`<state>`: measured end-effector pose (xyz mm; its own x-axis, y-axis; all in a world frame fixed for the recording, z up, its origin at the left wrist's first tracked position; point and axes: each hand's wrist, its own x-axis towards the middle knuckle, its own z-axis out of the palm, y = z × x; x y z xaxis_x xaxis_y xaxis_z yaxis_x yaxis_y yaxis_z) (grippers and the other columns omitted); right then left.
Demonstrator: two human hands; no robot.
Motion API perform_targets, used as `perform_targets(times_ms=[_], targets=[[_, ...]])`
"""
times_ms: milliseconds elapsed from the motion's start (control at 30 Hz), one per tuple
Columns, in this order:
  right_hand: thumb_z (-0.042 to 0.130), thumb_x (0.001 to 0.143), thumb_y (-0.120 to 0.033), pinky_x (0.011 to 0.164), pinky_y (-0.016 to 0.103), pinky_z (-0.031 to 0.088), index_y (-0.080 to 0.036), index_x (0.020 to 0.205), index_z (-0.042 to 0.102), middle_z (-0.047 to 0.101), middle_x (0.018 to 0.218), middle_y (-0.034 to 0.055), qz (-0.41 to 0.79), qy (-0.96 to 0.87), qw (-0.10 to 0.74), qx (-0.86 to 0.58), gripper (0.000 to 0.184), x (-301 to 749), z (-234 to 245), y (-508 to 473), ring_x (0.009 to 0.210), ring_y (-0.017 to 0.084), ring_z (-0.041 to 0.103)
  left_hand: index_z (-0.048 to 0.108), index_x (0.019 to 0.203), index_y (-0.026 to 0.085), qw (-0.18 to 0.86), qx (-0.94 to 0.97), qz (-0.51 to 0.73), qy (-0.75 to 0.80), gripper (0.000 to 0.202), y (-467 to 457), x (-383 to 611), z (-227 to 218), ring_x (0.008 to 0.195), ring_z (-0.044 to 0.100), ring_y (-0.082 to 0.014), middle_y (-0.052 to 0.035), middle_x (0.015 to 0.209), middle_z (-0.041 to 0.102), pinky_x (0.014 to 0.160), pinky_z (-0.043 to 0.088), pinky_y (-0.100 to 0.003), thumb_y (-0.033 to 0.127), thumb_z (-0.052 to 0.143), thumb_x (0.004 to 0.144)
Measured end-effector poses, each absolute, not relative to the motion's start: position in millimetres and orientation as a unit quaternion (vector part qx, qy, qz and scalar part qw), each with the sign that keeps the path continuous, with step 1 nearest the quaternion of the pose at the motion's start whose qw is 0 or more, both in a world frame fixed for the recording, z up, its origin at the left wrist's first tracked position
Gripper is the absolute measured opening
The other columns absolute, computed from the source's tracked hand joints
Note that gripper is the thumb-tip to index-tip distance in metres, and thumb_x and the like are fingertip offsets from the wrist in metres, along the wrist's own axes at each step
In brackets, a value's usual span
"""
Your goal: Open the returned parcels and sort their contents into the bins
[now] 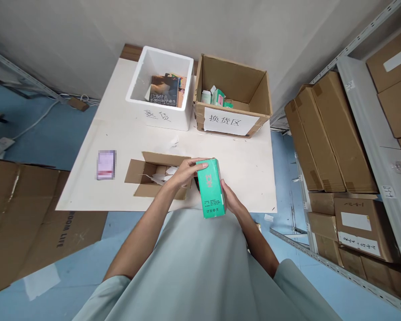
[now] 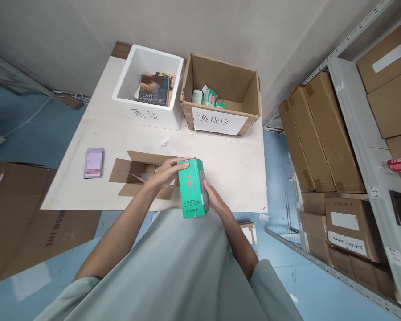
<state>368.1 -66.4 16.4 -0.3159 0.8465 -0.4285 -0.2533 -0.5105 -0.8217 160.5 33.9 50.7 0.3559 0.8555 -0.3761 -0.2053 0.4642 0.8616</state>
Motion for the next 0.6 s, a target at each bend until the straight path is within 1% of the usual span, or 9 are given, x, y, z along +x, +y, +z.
perform_targets(times_ms=[100, 167, 267, 367, 433, 500, 600], targets=[[0.054, 0.104, -0.081, 0.125, 0.05, 0.048, -0.026, 0.144, 0.074, 0.075, 0.148, 0.0068, 0.689, -0.412, 0.367, -0.471, 0.071, 380.3, 26.7, -68.1, 0.142, 0.031, 0.066, 0.089, 0.113, 0.018, 0.691, 0.375, 0.378, 0.49, 0.064, 38.6, 160.4, 54.5, 0.092, 0.076, -0.0319, -0.0127, 0.104, 0.085, 0.079, 0.06, -0.041, 0.057, 0.102, 0.063], [0.057, 0.102, -0.081, 0.125, 0.049, 0.049, -0.03, 0.156, 0.066, 0.071, 0.154, 0.0077, 0.634, -0.44, 0.378, -0.511, 0.075, 386.2, 31.6, -73.9, 0.145, 0.031, 0.063, 0.089, 0.113, 0.017, 0.66, 0.372, 0.389, 0.524, 0.067, 42.8, 160.6, 57.4, 0.092, 0.076, -0.0317, -0.0125, 0.103, 0.085, 0.077, 0.06, -0.04, 0.06, 0.101, 0.063], [0.071, 0.096, -0.075, 0.12, 0.05, 0.052, -0.029, 0.167, 0.054, 0.067, 0.155, 0.0125, 0.524, -0.48, 0.374, -0.596, 0.086, 387.7, 34.2, -85.9, 0.143, 0.034, 0.062, 0.088, 0.112, 0.016, 0.625, 0.358, 0.406, 0.563, 0.073, 50.3, 163.8, 58.1, 0.097, 0.077, -0.0333, -0.014, 0.109, 0.085, 0.081, 0.063, -0.042, 0.066, 0.1, 0.061], [0.083, 0.092, -0.061, 0.119, 0.05, 0.054, -0.031, 0.172, 0.046, 0.063, 0.157, 0.0135, 0.414, -0.547, 0.345, -0.64, 0.093, 381.1, 33.6, -94.3, 0.143, 0.034, 0.061, 0.088, 0.112, 0.015, 0.595, 0.36, 0.416, 0.586, 0.074, 58.0, 169.6, 53.8, 0.103, 0.078, -0.0344, -0.0145, 0.113, 0.085, 0.089, 0.064, -0.044, 0.067, 0.099, 0.06], [0.086, 0.091, -0.054, 0.12, 0.05, 0.054, -0.031, 0.171, 0.046, 0.063, 0.156, 0.0133, 0.351, -0.581, 0.335, -0.654, 0.093, 374.7, 31.7, -95.5, 0.143, 0.033, 0.062, 0.087, 0.112, 0.015, 0.576, 0.379, 0.408, 0.599, 0.073, 62.4, 173.0, 50.6, 0.107, 0.078, -0.0345, -0.0142, 0.115, 0.085, 0.095, 0.063, -0.044, 0.066, 0.098, 0.061], [0.085, 0.091, -0.05, 0.12, 0.05, 0.055, -0.028, 0.169, 0.049, 0.065, 0.153, 0.0136, 0.311, -0.596, 0.335, -0.661, 0.088, 369.1, 28.2, -93.4, 0.142, 0.032, 0.063, 0.087, 0.112, 0.015, 0.558, 0.399, 0.391, 0.613, 0.071, 66.5, 174.7, 49.3, 0.11, 0.078, -0.0346, -0.0143, 0.118, 0.084, 0.098, 0.063, -0.044, 0.065, 0.097, 0.063], [0.081, 0.094, -0.044, 0.118, 0.048, 0.057, -0.026, 0.165, 0.056, 0.069, 0.148, 0.0141, 0.307, -0.585, 0.36, -0.659, 0.077, 364.3, 20.3, -86.1, 0.139, 0.031, 0.066, 0.085, 0.115, 0.015, 0.542, 0.43, 0.362, 0.625, 0.072, 73.7, 174.2, 52.0, 0.112, 0.078, -0.0346, -0.0152, 0.122, 0.083, 0.1, 0.063, -0.043, 0.069, 0.094, 0.067]])
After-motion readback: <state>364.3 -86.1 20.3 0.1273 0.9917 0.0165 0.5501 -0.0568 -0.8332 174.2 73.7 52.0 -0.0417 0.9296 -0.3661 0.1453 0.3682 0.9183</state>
